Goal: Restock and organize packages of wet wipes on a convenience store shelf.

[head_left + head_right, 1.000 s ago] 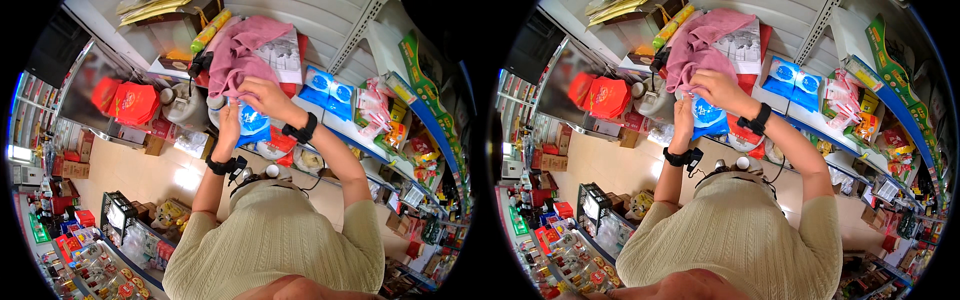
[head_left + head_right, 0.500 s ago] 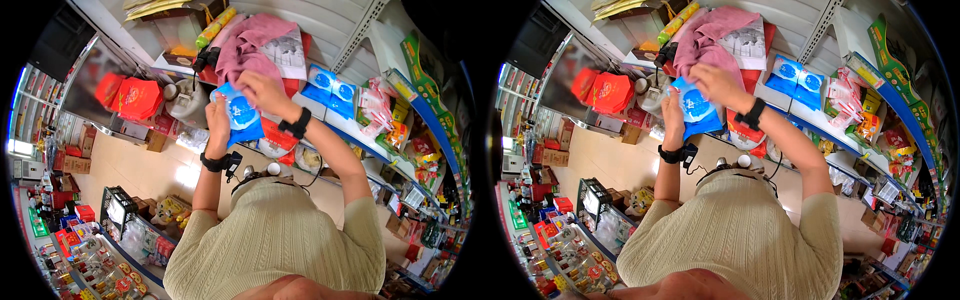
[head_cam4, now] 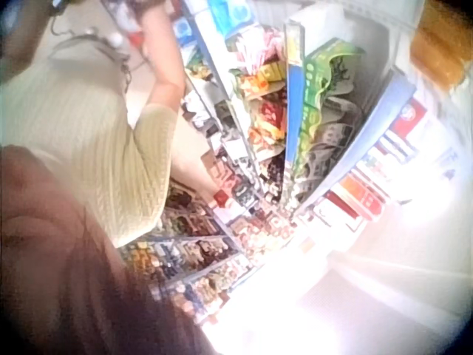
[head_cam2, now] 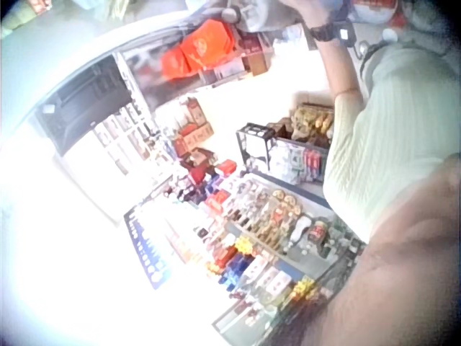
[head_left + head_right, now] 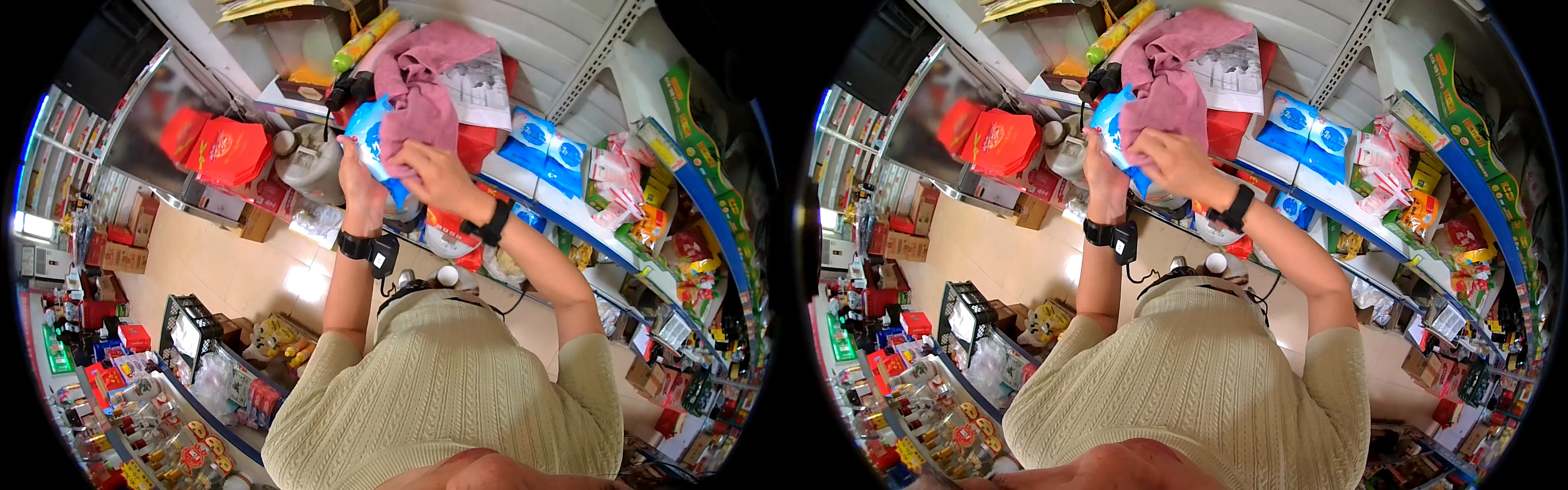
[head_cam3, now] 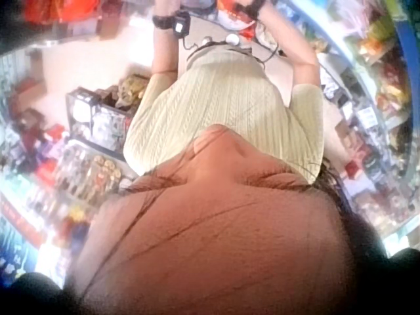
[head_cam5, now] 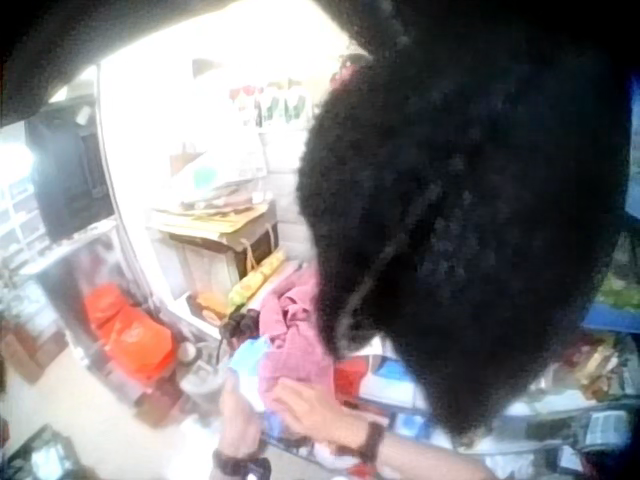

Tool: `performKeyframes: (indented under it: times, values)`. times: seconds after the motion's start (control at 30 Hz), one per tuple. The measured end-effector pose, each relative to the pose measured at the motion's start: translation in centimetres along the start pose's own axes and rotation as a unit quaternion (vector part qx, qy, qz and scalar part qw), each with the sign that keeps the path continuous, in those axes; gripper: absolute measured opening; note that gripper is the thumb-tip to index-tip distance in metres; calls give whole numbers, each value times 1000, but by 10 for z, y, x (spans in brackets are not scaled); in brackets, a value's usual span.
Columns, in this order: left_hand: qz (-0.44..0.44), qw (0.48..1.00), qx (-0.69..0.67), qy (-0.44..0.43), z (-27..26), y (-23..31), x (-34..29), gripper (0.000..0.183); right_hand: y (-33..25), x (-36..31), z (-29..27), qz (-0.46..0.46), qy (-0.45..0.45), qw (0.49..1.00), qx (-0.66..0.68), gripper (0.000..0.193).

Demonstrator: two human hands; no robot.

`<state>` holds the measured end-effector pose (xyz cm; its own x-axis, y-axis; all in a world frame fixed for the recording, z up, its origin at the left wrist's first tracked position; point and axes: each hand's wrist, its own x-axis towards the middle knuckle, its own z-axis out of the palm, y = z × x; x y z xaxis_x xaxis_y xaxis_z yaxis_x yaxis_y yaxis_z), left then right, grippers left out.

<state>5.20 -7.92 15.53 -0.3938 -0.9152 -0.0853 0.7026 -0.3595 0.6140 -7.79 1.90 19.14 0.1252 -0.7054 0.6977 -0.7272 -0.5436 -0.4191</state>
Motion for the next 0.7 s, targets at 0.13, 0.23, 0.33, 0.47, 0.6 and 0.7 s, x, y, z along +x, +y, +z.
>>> performKeyframes:
  times: [0.13, 0.23, 0.33, 0.47, 0.6, 0.7]
  values:
    - [-24, 999, -20, -29, -8, 13, 3, 55, 60, 16, -28, 233, 123, 965, -1, 17]
    - [-4, 997, -26, -79, -17, 16, 2, 57, 90, 41, -49, 164, 305, 934, -80, 22]
    - [-99, 980, -128, -116, -23, 7, 1, 56, 87, 54, -55, 111, 190, 973, 69, 33]
    - [-151, 968, -162, -116, -18, -11, -6, 56, 51, 21, -62, 162, 40, 985, 31, 47]
    - [-146, 966, -164, -138, -6, -27, -17, 54, 5, -35, -62, 270, -17, 930, 251, 44]
    - [-140, 971, -123, -151, 8, -35, -23, 55, -20, -67, -59, 367, -4, 863, 347, 37]
